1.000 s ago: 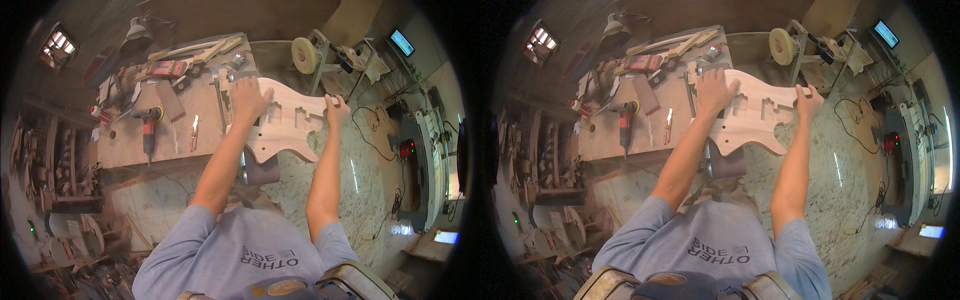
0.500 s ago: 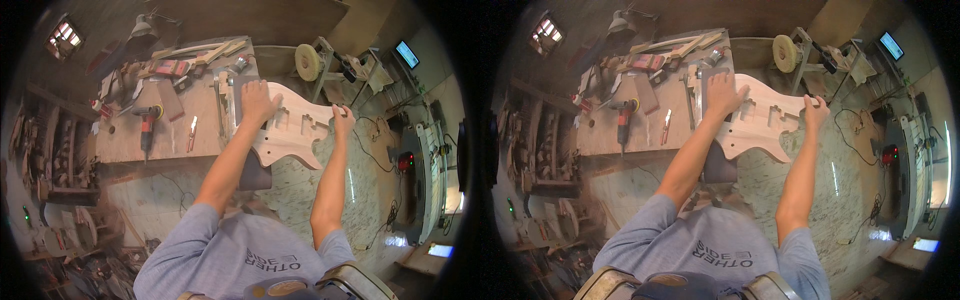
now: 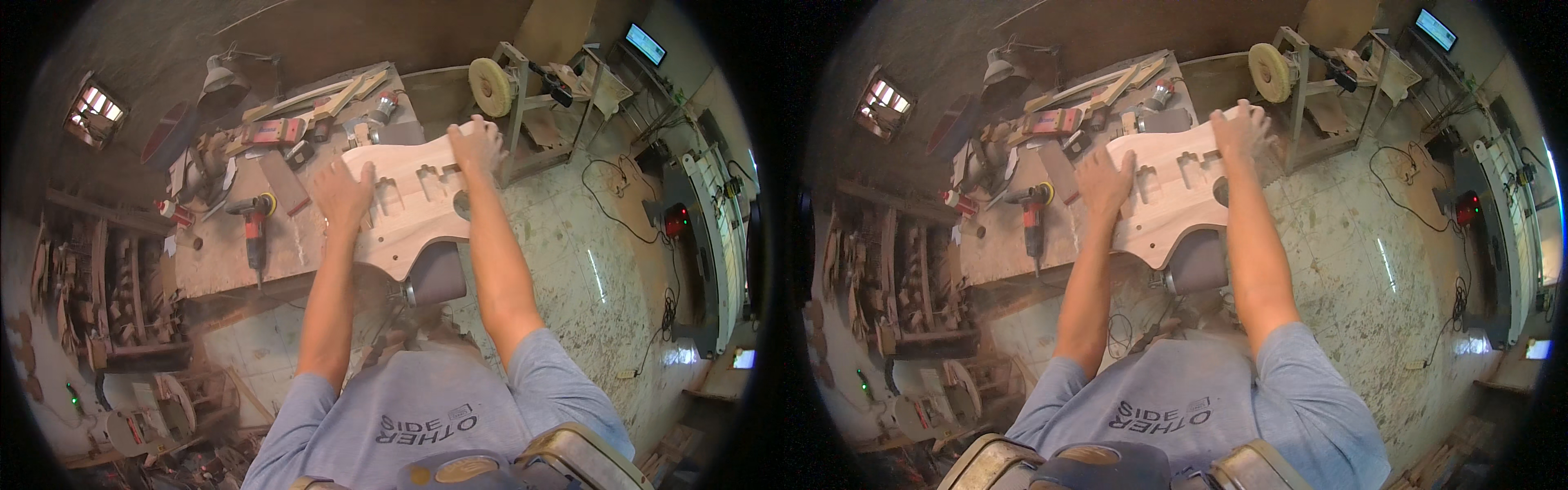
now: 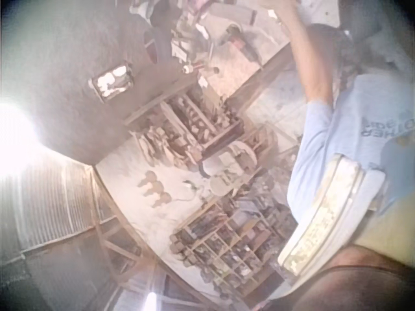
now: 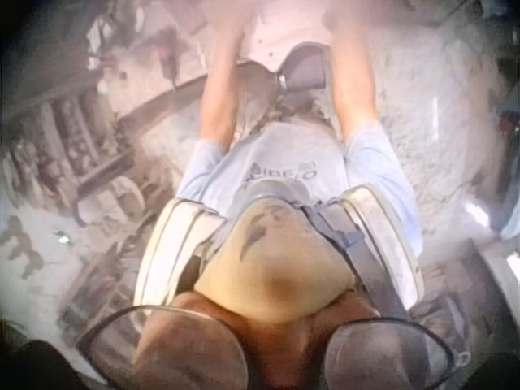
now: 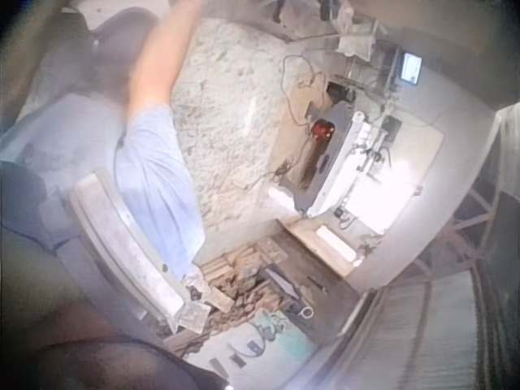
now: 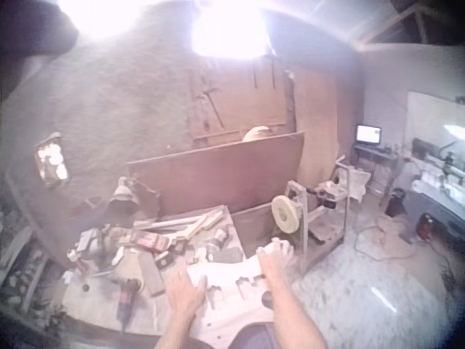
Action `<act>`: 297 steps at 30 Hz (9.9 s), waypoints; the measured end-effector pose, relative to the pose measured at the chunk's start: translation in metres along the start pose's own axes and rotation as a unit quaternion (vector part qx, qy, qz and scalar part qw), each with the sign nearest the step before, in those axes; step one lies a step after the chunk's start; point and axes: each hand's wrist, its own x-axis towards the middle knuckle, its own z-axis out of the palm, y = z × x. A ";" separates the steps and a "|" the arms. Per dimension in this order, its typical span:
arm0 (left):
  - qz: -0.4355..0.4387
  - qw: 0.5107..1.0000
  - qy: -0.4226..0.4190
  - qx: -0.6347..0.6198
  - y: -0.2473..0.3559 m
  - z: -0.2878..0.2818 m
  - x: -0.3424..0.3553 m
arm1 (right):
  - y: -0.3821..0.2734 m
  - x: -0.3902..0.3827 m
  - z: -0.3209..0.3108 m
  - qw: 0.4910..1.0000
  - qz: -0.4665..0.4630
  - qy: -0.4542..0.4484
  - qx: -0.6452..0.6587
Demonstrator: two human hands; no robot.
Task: The person uses a drill press to make holes in a wooden guitar body and then uses a belt sander to smooth the edges of the guitar body.
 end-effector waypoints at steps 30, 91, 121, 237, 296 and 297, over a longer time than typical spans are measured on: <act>-0.108 0.964 -0.211 -0.117 -0.112 -0.093 -0.027 | -0.061 -0.067 0.038 0.990 -0.120 -0.061 -0.036; 0.042 0.997 0.004 -0.060 0.055 0.026 0.020 | 0.062 0.025 -0.033 0.998 0.014 0.061 0.008; -0.047 0.973 -0.190 -0.126 -0.119 -0.107 -0.032 | -0.059 -0.084 0.029 0.987 -0.147 -0.063 -0.018; -0.014 0.959 -0.206 -0.195 -0.085 -0.051 0.001 | -0.008 -0.042 0.009 0.990 -0.048 -0.059 0.117; -0.001 0.390 -0.271 -0.880 0.076 -0.107 -0.031 | 0.017 -0.067 -0.243 0.540 -0.010 0.195 0.819; -0.003 0.394 -0.270 -0.878 0.074 -0.106 -0.031 | 0.018 -0.067 -0.242 0.540 0.001 0.201 0.817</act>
